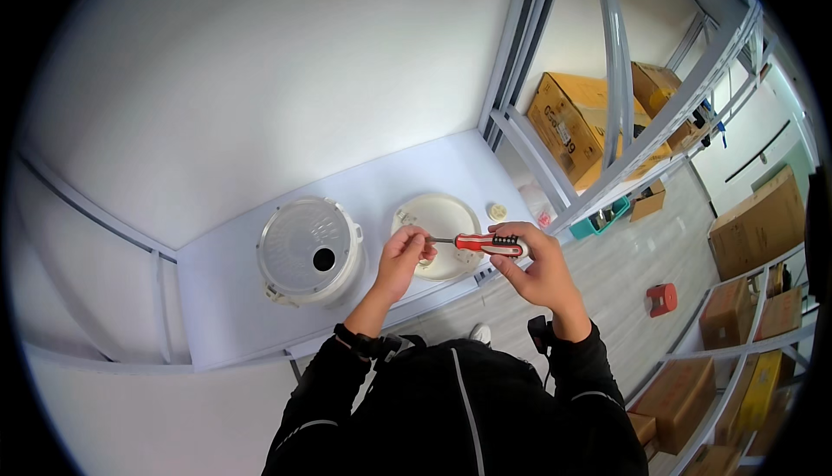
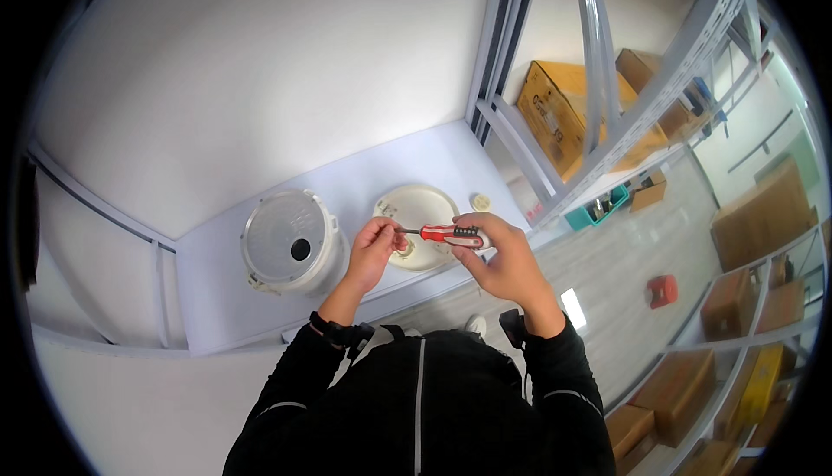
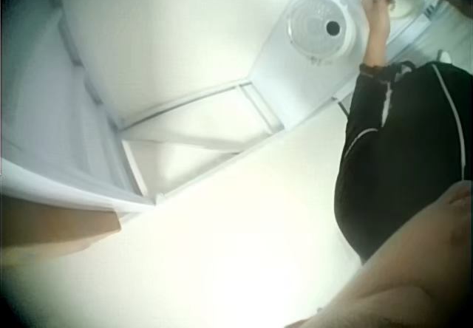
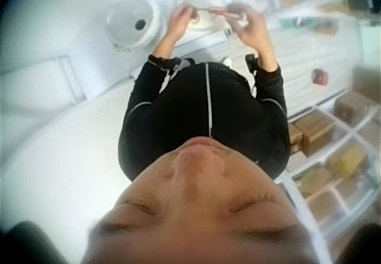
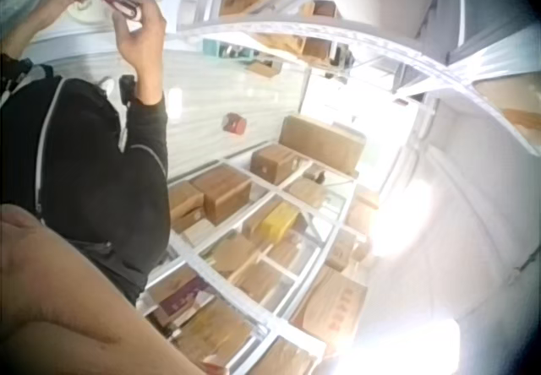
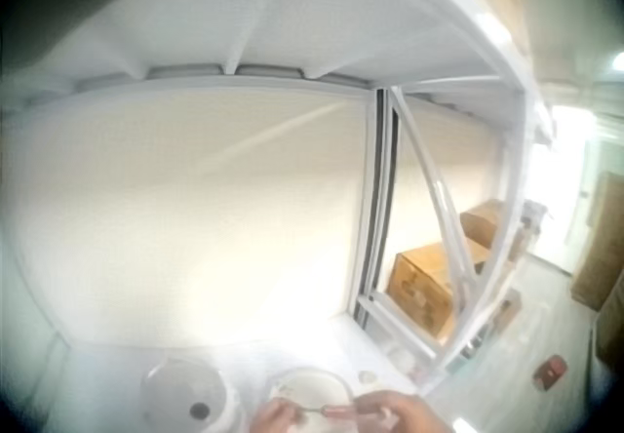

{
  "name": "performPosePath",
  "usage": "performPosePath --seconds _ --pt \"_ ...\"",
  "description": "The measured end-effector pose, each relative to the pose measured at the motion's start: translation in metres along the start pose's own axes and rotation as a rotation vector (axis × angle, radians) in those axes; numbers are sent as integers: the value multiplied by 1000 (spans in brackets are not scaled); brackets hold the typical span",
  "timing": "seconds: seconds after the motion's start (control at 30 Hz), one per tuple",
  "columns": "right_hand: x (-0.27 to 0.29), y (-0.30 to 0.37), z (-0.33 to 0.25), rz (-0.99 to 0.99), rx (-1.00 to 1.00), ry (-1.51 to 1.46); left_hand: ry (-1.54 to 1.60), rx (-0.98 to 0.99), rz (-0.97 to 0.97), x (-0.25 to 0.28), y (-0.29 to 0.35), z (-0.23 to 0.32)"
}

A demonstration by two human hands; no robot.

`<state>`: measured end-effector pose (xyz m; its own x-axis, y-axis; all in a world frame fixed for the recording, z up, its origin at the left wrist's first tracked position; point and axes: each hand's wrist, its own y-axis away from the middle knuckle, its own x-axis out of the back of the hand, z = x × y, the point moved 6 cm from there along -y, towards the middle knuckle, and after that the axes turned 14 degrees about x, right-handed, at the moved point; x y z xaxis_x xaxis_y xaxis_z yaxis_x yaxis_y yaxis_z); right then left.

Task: The person assembles a white cylindrical appliance by using a screwdriver to fasten a small plastic component onto the lid. They then attach the lid to the main body, open it to reveal the interior, and continue adjusting the internal component with the screwdriver.

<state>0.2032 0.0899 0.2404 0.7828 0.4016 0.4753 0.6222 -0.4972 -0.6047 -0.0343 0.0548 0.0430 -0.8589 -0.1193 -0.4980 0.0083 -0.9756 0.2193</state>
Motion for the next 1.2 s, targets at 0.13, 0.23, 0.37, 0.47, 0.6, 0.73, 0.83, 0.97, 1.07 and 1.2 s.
performPosePath --seconds 0.13,0.23,0.37,0.47,0.6,0.73,0.83,0.97,1.07,1.2 --pt "4 7 2 -33 -19 112 -458 -99 140 -18 -3 0" --pt "8 13 6 -67 -65 204 -866 -284 212 -29 -4 10" --pt "5 22 17 -142 -168 280 -1277 -181 113 -41 -13 -11" --pt "3 30 26 -186 -188 320 -1514 -251 114 -44 -25 -36" --pt "2 36 36 -188 -200 290 -1592 -242 179 -45 -33 -53" --pt "-1 39 44 -175 -214 267 -1584 -281 229 -47 -32 -56" --pt "-2 40 51 -170 -225 271 -1602 -286 273 -52 -31 -56" --pt "-6 40 60 -163 -227 250 -1619 -260 295 -52 -34 -60" --pt "-9 41 66 -167 -235 247 -1618 -222 285 -52 -37 -60" --pt "-14 42 71 -162 -222 220 -1597 -190 279 -49 -37 -61"
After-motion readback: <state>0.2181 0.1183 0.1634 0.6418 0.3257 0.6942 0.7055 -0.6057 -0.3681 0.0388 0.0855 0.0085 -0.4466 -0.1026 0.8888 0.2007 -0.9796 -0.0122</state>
